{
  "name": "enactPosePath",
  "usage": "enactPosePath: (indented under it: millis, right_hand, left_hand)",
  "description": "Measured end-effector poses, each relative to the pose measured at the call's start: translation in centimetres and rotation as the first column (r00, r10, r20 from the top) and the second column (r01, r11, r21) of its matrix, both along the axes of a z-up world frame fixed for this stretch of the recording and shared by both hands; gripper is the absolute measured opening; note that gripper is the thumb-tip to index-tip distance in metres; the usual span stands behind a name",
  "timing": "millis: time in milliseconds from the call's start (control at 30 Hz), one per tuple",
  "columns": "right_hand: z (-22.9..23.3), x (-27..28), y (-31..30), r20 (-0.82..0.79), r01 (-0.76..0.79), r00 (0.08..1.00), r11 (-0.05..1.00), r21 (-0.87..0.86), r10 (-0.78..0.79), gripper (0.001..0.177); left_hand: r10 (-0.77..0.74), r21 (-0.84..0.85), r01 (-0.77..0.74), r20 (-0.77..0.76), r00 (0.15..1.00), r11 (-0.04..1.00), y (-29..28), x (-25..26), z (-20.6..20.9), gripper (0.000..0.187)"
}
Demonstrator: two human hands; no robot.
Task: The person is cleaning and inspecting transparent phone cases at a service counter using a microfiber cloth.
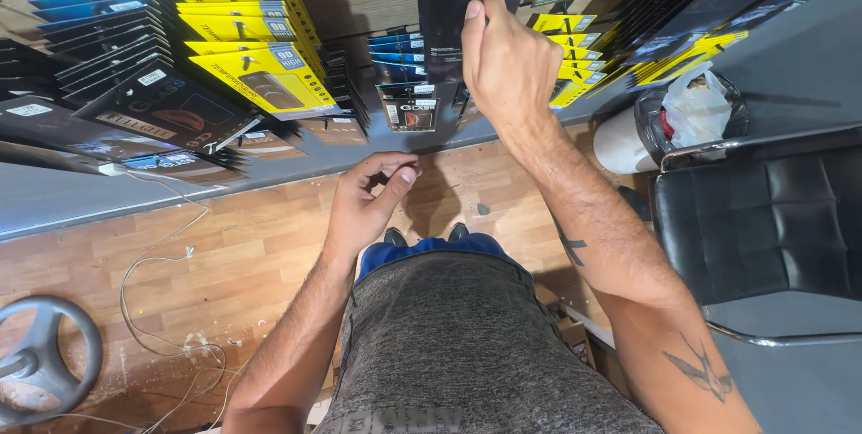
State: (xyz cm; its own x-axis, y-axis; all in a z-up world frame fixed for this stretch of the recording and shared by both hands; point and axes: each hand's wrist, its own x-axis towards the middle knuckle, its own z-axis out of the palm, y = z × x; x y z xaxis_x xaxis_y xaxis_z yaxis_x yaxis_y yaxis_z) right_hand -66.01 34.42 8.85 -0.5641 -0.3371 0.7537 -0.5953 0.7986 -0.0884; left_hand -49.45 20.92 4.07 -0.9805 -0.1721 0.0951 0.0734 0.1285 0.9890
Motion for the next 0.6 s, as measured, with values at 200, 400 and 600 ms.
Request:
enactPosePath:
  millis: [200, 400, 600]
  right_hand:
    - [-0.1, -0.2, -0.4, -0.024, -0.004, 1.000, 1.000, -0.028, 0.004, 0.026]
    - [-0.8, -0.2, -1.3, -0.077, -0.031, 0.997, 0.998, -0.053, 0.027, 0.025]
    - [-0.5, 0.2, -1.4, -0.072, -0.014, 0.997, 1.000, -0.019, 0.013, 0.025]
  left_hand:
    - [-0.004, -0.011, 0.004, 0.014, 1.000, 1.000, 0.3, 0.2, 0.2, 0.019]
    - [0.004, -0.016, -0.003, 0.031, 1.000, 1.000, 0.2, 0.3, 0.3, 0.020]
    - [0.010, -0.018, -0.009, 0.027, 1.000, 1.000, 0.3, 0.4, 0.0, 0.019]
